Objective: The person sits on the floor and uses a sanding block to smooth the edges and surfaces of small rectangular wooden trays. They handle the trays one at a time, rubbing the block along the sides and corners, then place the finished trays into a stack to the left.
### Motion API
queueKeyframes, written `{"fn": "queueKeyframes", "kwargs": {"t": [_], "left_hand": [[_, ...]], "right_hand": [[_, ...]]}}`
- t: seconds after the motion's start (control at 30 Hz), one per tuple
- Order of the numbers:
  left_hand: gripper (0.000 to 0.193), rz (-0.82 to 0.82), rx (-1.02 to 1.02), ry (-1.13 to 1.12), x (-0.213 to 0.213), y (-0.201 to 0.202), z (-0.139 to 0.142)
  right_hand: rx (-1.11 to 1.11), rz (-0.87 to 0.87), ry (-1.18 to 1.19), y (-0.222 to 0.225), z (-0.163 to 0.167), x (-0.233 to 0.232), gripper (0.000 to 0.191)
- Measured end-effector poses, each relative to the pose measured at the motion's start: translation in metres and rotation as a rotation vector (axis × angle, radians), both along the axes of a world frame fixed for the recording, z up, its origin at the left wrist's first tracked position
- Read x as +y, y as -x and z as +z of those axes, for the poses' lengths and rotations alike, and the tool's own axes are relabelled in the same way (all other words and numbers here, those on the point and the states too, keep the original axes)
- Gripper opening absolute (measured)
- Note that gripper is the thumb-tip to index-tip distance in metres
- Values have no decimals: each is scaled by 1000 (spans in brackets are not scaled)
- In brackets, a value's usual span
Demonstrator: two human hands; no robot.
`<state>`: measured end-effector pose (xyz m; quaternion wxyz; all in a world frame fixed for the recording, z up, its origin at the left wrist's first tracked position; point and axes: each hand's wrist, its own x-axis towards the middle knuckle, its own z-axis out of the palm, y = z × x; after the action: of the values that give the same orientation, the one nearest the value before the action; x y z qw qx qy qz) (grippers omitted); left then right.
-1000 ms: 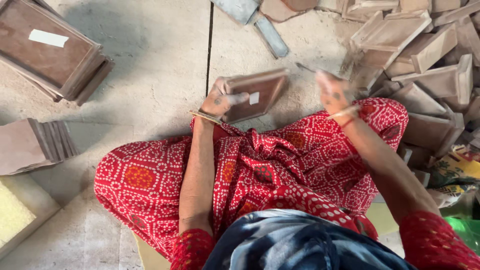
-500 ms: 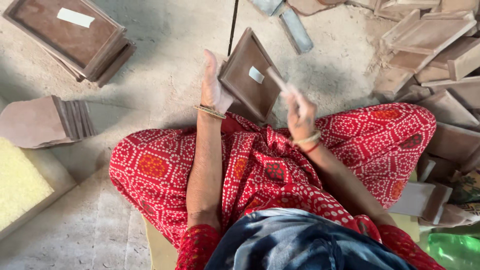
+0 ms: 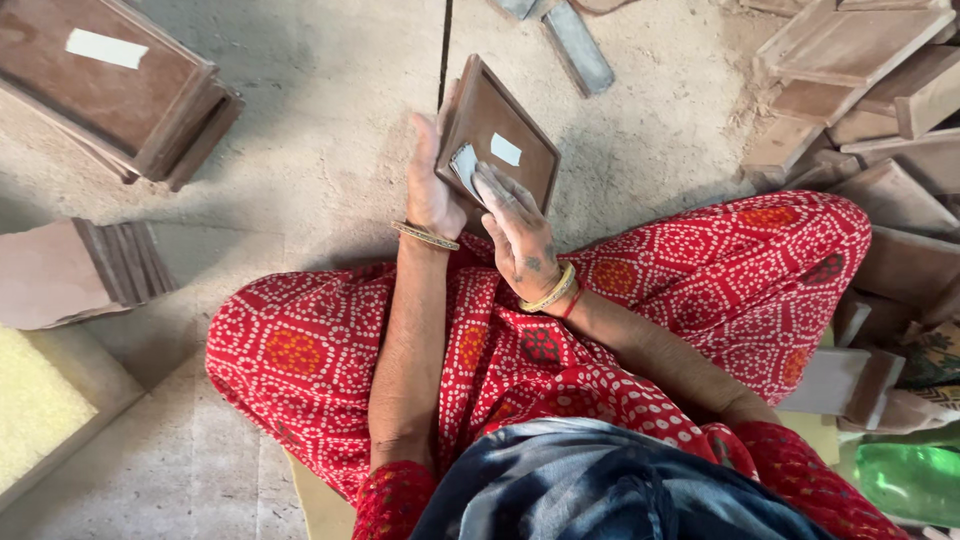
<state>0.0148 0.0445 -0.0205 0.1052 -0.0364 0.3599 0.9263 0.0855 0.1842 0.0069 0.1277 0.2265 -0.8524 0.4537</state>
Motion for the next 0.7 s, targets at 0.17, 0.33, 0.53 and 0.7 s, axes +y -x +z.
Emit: {"fn": "queueKeyframes", "kwargs": {"t": [0.17, 0.33, 0.53, 0.7], "left_hand": [[109, 271, -175, 5, 25, -11, -31], [102, 558, -19, 685, 47, -21, -53], [93, 482, -124, 651, 22, 1, -27], [75, 327, -378, 712, 5, 7, -9]], "right_hand": [[39, -87, 9, 17, -16, 0, 35], [-252, -298, 219, 35, -56, 12, 32], [-89, -326, 372, 42, -64, 70, 33], [-305, -267, 197, 49, -63, 100, 38]]}}
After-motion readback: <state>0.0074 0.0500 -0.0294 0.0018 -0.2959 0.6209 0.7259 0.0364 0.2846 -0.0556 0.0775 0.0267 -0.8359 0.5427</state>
